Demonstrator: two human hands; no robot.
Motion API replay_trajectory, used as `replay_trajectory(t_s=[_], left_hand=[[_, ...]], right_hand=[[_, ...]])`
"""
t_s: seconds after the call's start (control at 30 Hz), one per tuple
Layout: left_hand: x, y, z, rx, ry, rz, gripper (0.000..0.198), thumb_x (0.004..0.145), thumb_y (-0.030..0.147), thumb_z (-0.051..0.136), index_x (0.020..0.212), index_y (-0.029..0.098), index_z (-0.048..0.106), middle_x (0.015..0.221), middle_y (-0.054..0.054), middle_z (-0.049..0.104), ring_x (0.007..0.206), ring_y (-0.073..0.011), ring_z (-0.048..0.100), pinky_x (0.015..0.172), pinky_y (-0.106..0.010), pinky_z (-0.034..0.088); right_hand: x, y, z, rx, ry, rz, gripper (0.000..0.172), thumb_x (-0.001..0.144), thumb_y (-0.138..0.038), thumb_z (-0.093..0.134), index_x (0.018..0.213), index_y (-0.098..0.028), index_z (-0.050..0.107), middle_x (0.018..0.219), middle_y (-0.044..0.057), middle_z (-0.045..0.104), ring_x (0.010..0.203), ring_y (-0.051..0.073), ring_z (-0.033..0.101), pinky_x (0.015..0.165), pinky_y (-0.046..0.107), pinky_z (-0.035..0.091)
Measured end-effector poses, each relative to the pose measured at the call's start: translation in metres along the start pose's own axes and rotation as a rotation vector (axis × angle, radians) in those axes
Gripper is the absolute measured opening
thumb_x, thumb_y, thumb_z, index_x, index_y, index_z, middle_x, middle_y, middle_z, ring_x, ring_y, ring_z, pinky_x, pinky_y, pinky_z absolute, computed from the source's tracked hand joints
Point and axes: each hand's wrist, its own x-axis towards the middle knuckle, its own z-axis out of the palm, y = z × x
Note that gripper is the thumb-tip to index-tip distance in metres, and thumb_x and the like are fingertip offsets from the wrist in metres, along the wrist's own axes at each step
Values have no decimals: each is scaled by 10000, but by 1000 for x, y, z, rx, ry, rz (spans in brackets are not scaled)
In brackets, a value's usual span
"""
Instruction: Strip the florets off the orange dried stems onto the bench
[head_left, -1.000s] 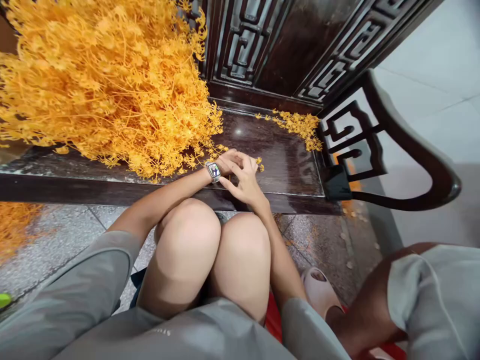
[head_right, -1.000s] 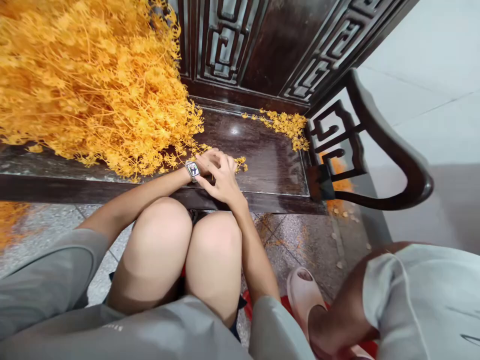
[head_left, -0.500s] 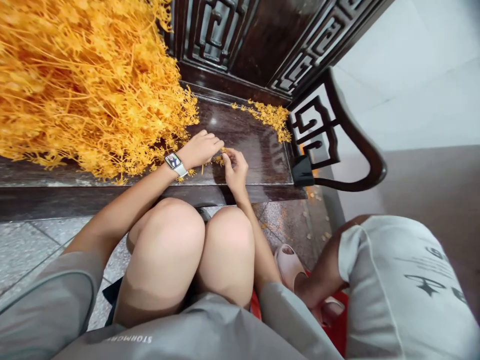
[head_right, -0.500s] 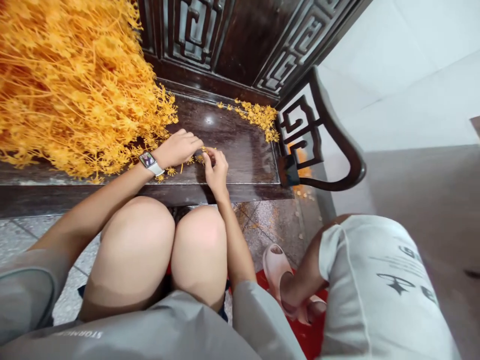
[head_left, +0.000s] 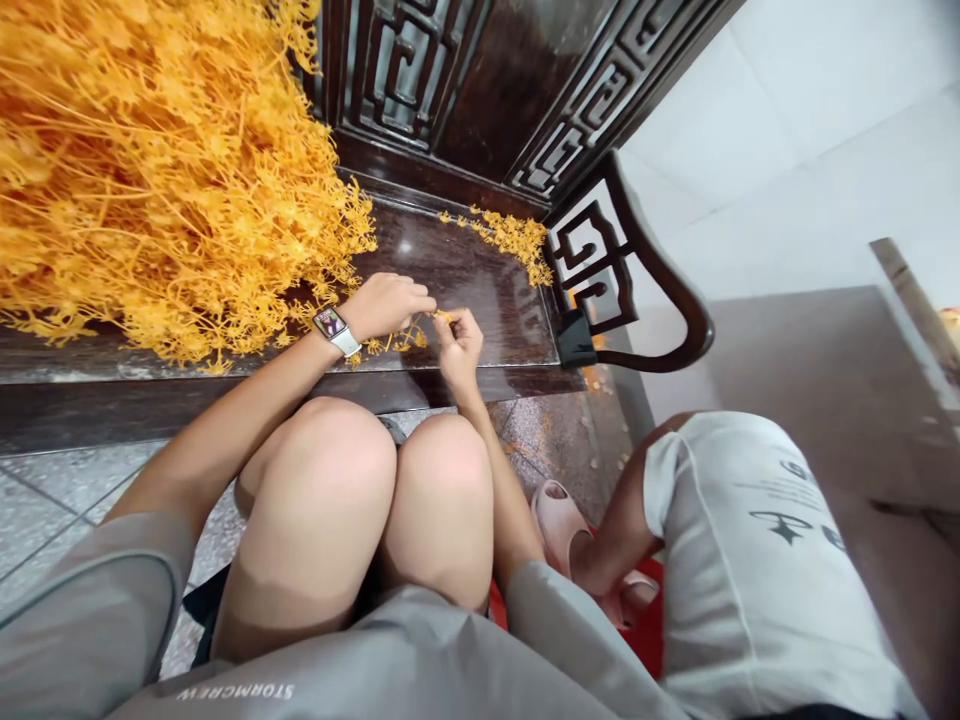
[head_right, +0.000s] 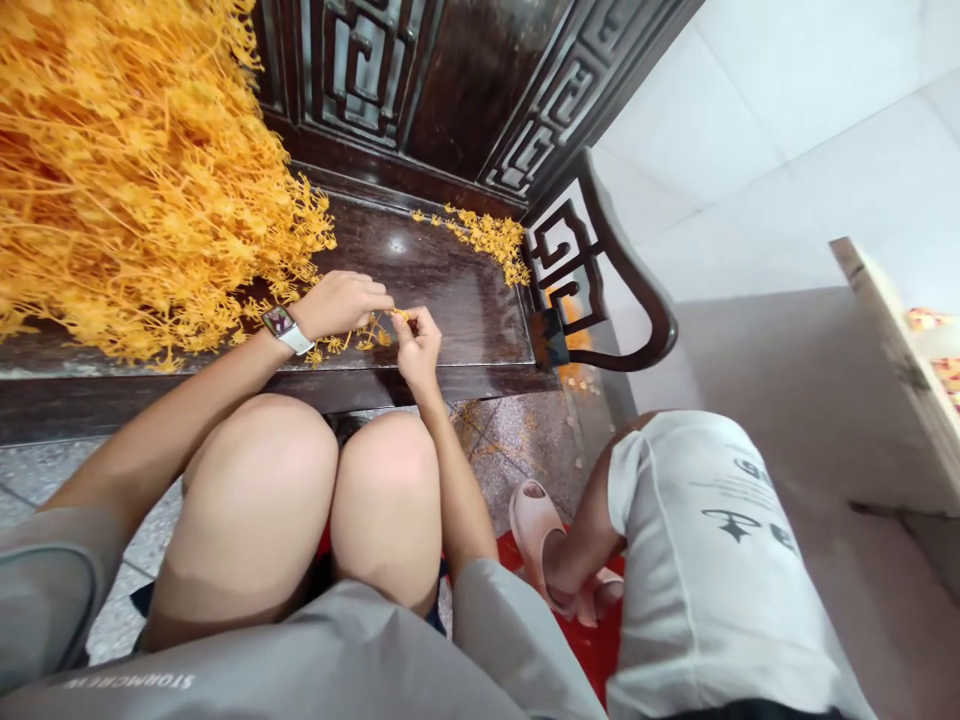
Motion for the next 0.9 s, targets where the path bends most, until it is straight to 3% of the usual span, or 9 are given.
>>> replay_trajectory(t_s=[0.17,0.27,0.47,0.6,0.67,0.8,0.9], left_hand=[[0,5,-6,36,0,0,299,909,42,642,1067,236,805,1013,-78,791,985,-275,741,752,-376,487],[0,10,-9,16,9,-14,278,932,49,653,1066,244,799,1008,-77,786,972,-267,740,728,-362,477],[-2,10,-10,19,-29,-21,265,949,79,661,1096,244,808,1014,-93,796,1011,-290,756,734,-373,490],[-8,-20,-14,29,-122,-243,303,994,113,572,1097,232,830,1024,-120,810,1008,-318,774,796,-400,520],[-10,-32,-16,-45,-76,-348,309,1000,155,568,1140,237,831,1106,-128,821,1033,-331,775,846,-424,535],[-7,-31,-19,-132,-9,-363,383,1087,300,468,1215,207,817,1158,-156,814,1087,-342,766,917,-453,551],[-8,-26,-17,-128,-45,-350,440,1112,353,413,1238,199,805,1159,-161,802,1114,-345,755,947,-460,550]], right_hand=[[-3,-4,-2,-185,60,-133,513,1050,-723,557,851,-254,626,839,35,616,799,208,547,795,381,476],[-6,-5,-1,-251,88,-141,550,1058,-759,486,854,-264,609,826,40,600,791,218,549,785,396,484],[-9,-6,2,-247,157,-185,563,1058,-768,434,795,-276,508,748,19,510,704,211,517,713,401,473],[-2,-10,-15,-97,457,-202,457,1113,-641,331,818,-294,366,714,-22,341,609,197,443,629,369,436],[-1,-5,-27,-113,530,-120,422,1114,-621,343,849,-294,379,735,-26,346,622,191,445,627,347,437],[-11,22,-39,-137,313,187,371,980,-605,615,896,-267,487,771,-33,512,741,165,537,704,293,469],[-23,43,-40,-35,263,303,362,913,-569,671,945,-265,477,776,-65,526,695,128,514,655,242,429]])
